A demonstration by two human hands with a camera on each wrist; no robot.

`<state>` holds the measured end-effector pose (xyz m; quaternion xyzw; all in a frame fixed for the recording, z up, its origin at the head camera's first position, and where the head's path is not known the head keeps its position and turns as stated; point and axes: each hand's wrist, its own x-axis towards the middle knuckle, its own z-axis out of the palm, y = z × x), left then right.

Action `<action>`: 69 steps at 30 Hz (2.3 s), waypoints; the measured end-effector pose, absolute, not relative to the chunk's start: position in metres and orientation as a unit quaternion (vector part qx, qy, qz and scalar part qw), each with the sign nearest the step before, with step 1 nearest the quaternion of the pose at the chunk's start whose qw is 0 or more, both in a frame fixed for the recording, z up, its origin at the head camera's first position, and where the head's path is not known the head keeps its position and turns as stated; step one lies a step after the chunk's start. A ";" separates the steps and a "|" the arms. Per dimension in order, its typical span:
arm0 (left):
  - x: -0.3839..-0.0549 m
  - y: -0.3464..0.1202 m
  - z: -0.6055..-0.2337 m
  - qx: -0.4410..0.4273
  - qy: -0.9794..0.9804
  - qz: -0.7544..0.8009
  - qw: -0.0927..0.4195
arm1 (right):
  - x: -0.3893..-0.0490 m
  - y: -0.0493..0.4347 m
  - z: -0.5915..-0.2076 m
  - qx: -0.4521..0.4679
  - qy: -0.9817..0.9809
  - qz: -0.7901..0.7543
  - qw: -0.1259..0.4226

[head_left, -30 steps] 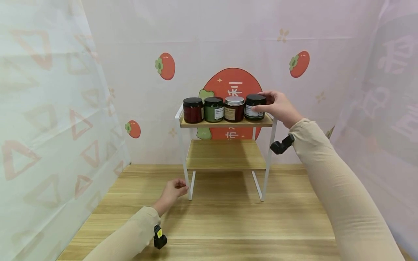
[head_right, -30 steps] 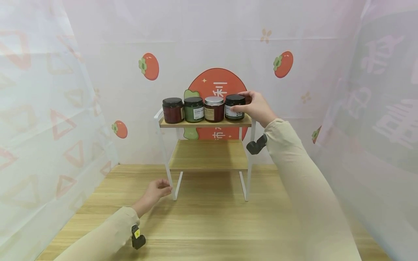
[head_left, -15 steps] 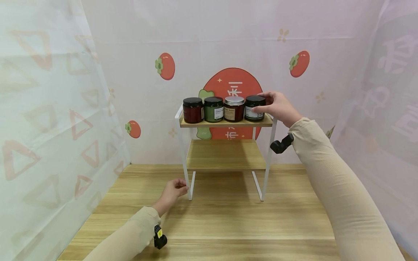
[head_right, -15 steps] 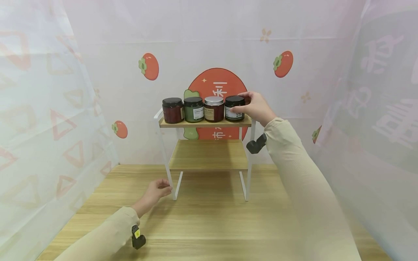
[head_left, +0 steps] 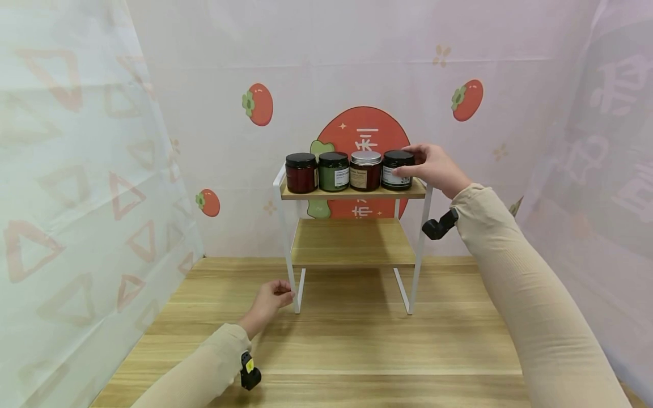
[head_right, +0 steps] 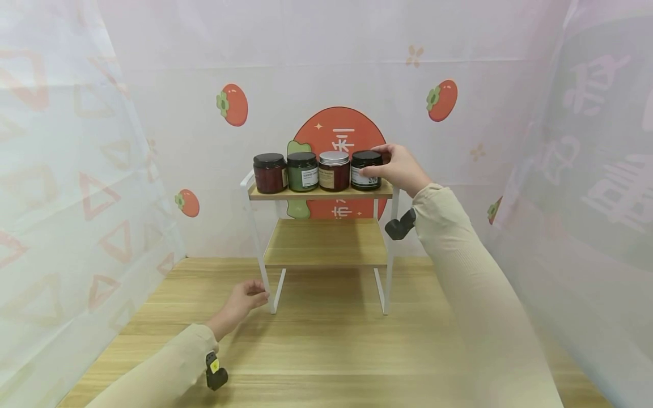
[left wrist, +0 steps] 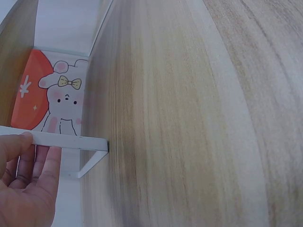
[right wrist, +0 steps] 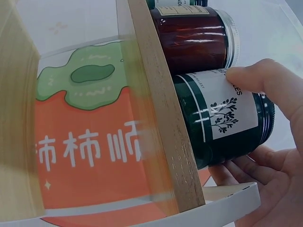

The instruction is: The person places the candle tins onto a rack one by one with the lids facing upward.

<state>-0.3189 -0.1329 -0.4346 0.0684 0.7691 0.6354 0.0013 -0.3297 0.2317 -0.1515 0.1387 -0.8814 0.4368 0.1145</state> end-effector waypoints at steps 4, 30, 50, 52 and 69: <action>-0.319 -0.133 -0.435 0.066 0.767 0.638 -0.001 | -0.329 0.231 -0.150 0.140 -0.884 0.434 0.107; -0.318 -0.132 -0.434 0.061 0.762 0.645 -0.004 | -0.314 0.248 -0.159 0.190 -0.777 0.576 0.170; -0.318 -0.133 -0.434 0.064 0.769 0.636 -0.005 | -0.267 0.262 -0.195 0.252 -0.720 0.606 0.226; -0.318 -0.133 -0.434 0.064 0.770 0.634 -0.004 | -0.264 0.263 -0.202 0.244 -0.735 0.591 0.225; -0.315 -0.130 -0.432 0.061 0.773 0.631 -0.008 | -0.255 0.270 -0.269 0.248 -0.786 0.537 0.179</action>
